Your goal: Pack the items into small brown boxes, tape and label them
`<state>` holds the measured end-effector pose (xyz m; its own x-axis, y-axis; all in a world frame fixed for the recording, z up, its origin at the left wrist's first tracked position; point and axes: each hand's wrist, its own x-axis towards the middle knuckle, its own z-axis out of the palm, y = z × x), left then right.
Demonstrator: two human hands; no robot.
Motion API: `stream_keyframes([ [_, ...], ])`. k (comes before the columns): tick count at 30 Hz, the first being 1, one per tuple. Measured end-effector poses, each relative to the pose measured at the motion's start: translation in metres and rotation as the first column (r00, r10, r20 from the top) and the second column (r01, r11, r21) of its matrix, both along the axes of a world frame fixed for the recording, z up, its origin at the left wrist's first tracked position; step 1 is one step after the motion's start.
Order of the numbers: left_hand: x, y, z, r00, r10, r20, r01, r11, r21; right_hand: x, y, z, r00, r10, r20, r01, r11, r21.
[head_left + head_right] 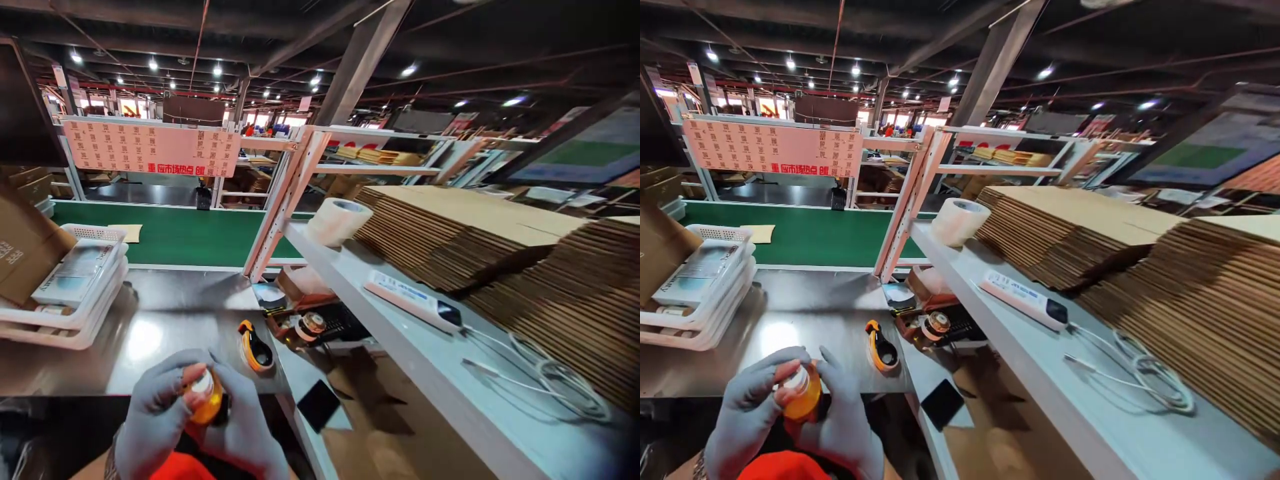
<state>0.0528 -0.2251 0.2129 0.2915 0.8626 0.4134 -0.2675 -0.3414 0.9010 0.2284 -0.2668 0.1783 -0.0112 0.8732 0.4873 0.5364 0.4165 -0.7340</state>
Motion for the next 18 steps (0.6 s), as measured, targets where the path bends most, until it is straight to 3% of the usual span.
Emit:
stream_keyframes([
  [5, 0.026, 0.0, -0.016, 0.999, -0.036, -0.034, 0.038, 0.997, 0.064, 0.012, -0.012, -0.016, 0.991, -0.056, -0.124, 0.044, 0.994, -0.097],
  [13, 0.065, -0.016, -0.04, 0.973, 0.147, -0.178, -0.141, 0.989, 0.048, 0.046, -0.031, -0.043, 0.978, -0.138, -0.154, 0.118, 0.984, -0.132],
  [15, 0.07, -0.017, -0.043, 0.978, 0.091, -0.19, -0.083, 0.995, 0.047, 0.056, -0.034, -0.047, 0.978, -0.113, -0.175, 0.085, 0.983, -0.16],
  [18, 0.071, -0.015, -0.04, 0.962, -0.147, -0.23, 0.161, 0.986, 0.044, 0.073, -0.036, -0.049, 0.975, -0.017, -0.22, -0.032, 0.975, -0.22],
])
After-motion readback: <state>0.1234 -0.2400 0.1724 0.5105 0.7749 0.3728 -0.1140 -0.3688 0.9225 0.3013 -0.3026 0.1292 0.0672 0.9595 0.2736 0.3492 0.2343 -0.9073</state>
